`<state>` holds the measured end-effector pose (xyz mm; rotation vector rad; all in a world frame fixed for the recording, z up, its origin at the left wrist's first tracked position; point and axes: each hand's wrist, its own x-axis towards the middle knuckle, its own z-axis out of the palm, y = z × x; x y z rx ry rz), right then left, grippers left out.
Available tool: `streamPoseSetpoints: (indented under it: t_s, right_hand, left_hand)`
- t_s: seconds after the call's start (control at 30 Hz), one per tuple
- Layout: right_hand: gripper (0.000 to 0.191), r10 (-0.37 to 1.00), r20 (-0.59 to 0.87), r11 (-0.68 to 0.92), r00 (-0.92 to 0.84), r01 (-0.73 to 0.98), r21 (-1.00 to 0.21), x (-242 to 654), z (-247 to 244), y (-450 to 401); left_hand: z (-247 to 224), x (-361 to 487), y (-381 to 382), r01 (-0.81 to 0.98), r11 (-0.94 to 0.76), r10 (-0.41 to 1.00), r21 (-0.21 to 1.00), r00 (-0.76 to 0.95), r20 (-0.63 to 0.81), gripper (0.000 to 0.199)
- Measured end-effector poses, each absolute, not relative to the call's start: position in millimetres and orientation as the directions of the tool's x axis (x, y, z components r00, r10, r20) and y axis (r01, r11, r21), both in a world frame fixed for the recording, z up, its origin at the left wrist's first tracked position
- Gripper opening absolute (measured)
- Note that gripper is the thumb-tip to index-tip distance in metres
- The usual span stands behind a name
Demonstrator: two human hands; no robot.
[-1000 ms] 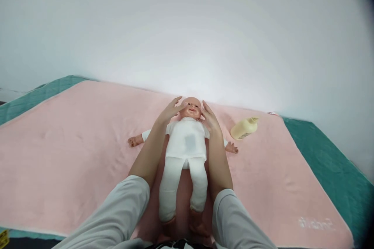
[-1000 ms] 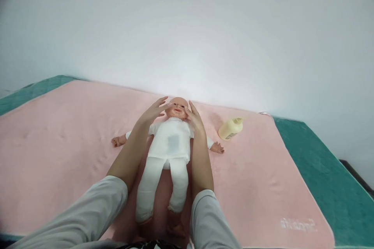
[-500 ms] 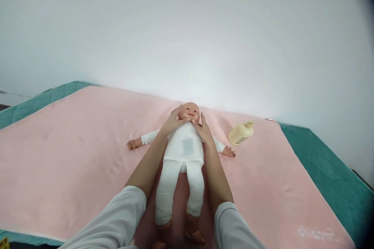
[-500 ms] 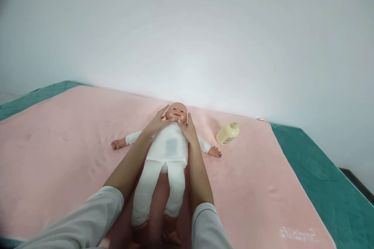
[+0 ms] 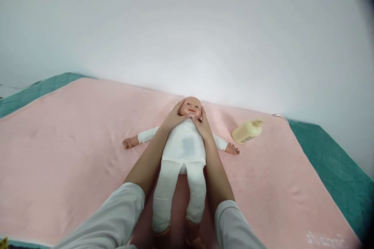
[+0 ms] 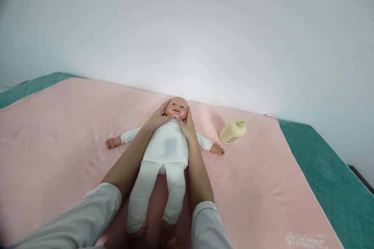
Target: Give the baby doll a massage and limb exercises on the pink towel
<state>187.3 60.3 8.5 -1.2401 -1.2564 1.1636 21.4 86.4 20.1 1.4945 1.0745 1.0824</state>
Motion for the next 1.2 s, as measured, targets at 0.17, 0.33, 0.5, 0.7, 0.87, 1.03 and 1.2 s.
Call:
streamPoseSetpoints:
  t_s: [0.17, 0.33, 0.5, 0.7, 0.87, 1.03, 1.2]
  right_hand:
    - [0.109, 0.998, 0.054, 0.053, 0.012, 0.084, -0.995, 186, 4, 63]
    - [0.107, 0.996, 0.091, 0.088, 0.023, 0.114, -0.99, 185, 3, 63]
    - [0.104, 0.993, 0.112, 0.104, 0.041, 0.157, -0.982, 185, 0, 64]
    - [0.1, 0.992, 0.116, 0.108, 0.054, 0.139, -0.984, 187, -1, 66]
    - [0.102, 0.997, 0.08, 0.08, 0.016, 0.01, -0.997, 192, -2, 67]
    - [0.093, 0.997, 0.075, 0.072, -0.033, -0.085, -0.994, 198, -1, 67]
    - [0.09, 0.994, 0.048, 0.028, -0.096, -0.207, -0.978, 202, 1, 64]
  left_hand:
    - [23, 21, 84, 0.087, -0.115, 0.973, 0.99, 0.211, 0.095, 0.098]
    - [24, 17, 84, 0.084, -0.104, 0.972, 0.991, 0.219, 0.083, 0.098]
    - [25, 16, 84, 0.088, -0.099, 0.972, 0.991, 0.224, 0.077, 0.098]
    - [25, 14, 82, 0.092, -0.085, 0.972, 0.992, 0.225, 0.062, 0.097]
    - [20, 9, 85, 0.053, -0.085, 0.968, 0.995, 0.243, 0.07, 0.091]
    - [16, 7, 88, -0.014, -0.055, 0.96, 0.998, 0.274, 0.057, 0.089]
    - [19, 5, 87, -0.106, 0.051, 0.95, 0.993, 0.312, -0.016, 0.088]
